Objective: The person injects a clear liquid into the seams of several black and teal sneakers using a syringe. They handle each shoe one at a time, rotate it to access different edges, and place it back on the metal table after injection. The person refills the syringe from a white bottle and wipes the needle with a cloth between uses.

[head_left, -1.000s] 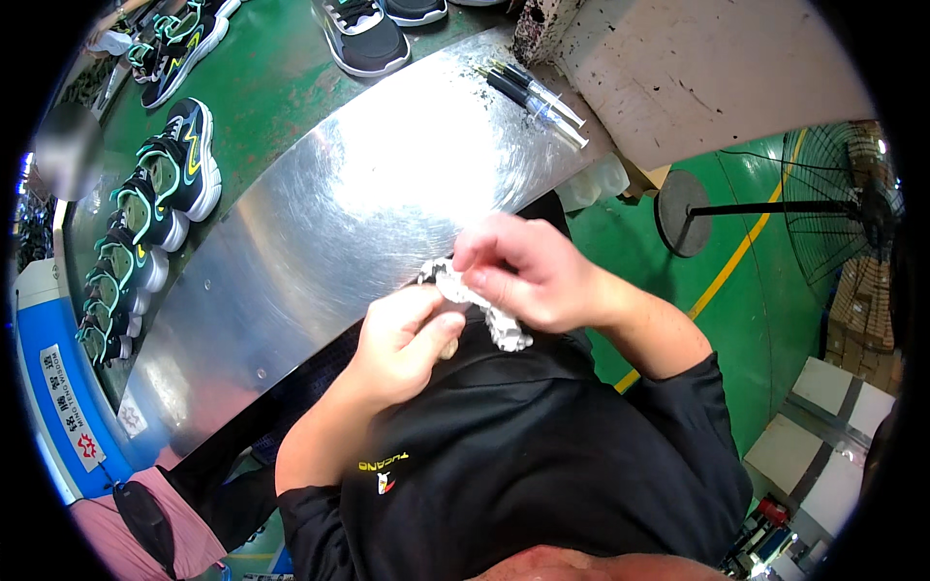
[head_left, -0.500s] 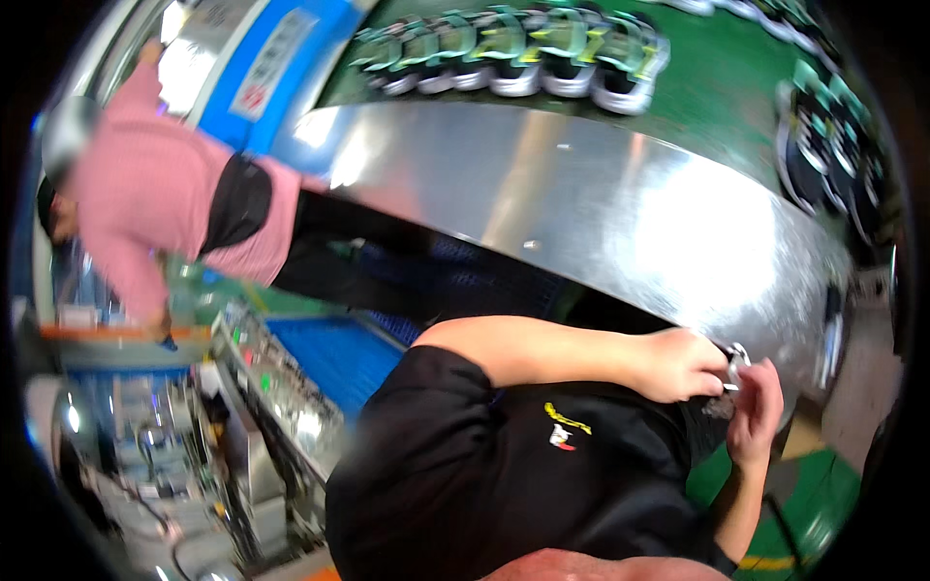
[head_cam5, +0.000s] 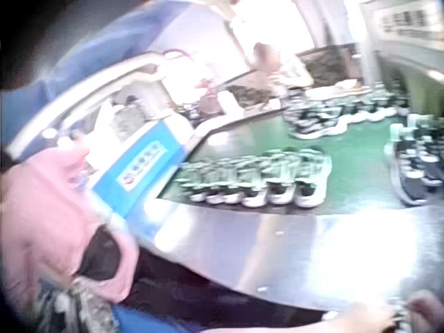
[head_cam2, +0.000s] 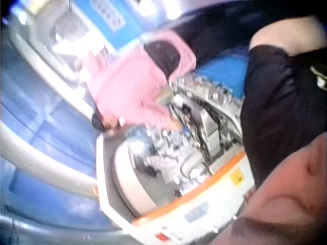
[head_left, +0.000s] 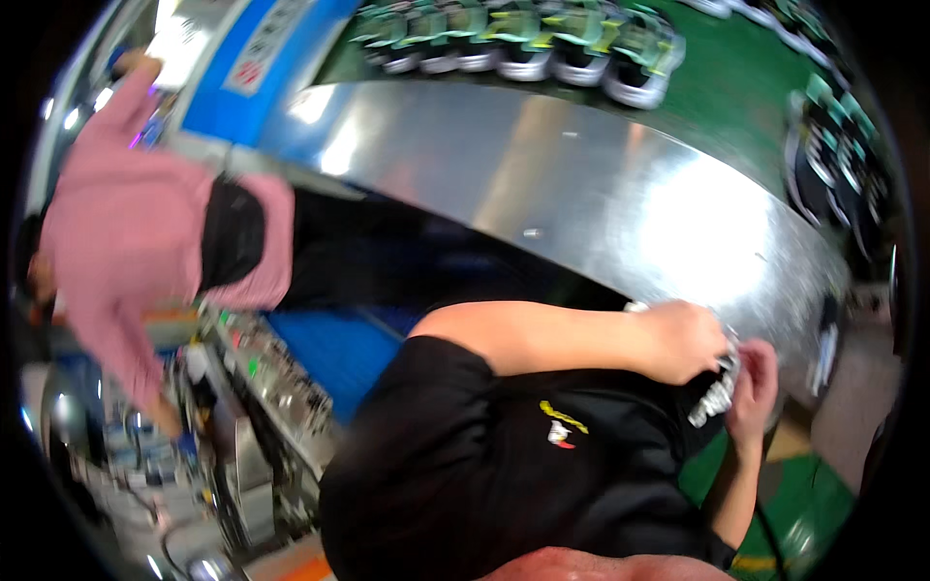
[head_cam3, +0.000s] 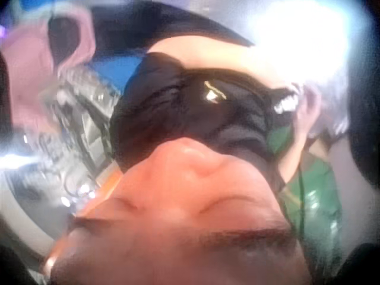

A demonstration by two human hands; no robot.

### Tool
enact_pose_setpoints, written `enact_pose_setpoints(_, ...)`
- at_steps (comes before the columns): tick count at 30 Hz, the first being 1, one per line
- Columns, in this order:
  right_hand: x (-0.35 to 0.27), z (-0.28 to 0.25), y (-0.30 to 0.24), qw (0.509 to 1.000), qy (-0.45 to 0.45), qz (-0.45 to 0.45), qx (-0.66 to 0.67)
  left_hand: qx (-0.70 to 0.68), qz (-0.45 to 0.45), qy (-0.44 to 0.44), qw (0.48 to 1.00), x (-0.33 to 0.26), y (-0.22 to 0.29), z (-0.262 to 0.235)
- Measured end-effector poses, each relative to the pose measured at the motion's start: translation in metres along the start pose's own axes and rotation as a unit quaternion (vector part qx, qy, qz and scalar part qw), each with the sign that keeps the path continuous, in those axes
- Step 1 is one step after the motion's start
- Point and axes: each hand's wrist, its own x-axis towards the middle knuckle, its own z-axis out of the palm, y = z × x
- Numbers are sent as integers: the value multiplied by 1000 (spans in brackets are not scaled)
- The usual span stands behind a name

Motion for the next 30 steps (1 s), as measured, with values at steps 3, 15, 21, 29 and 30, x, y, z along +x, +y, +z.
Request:
enact_pose_setpoints(3, 11, 2, -19, 947, -46, -173, -266, -146, -55, -34, 987, -2, -10, 2)
enact_pose_setpoints(15, 33, -28, -19, 971, 101, 49, 213, 153, 123, 0, 981, 82, 0, -27)
enact_pose_setpoints(21, 36, -100, -63, 979, 185, -17, -89, 71, 72, 86, 991, 63, -4, -45)
enact_pose_setpoints(29, 82, -125, -41, 727, 101, -184, -654, -88, -88, 163, 979, 5, -29, -75)
enact_pose_setpoints(30, 88, -105, -38, 778, 87, -167, -600, -95, -93, 171, 976, 1, -31, -73)
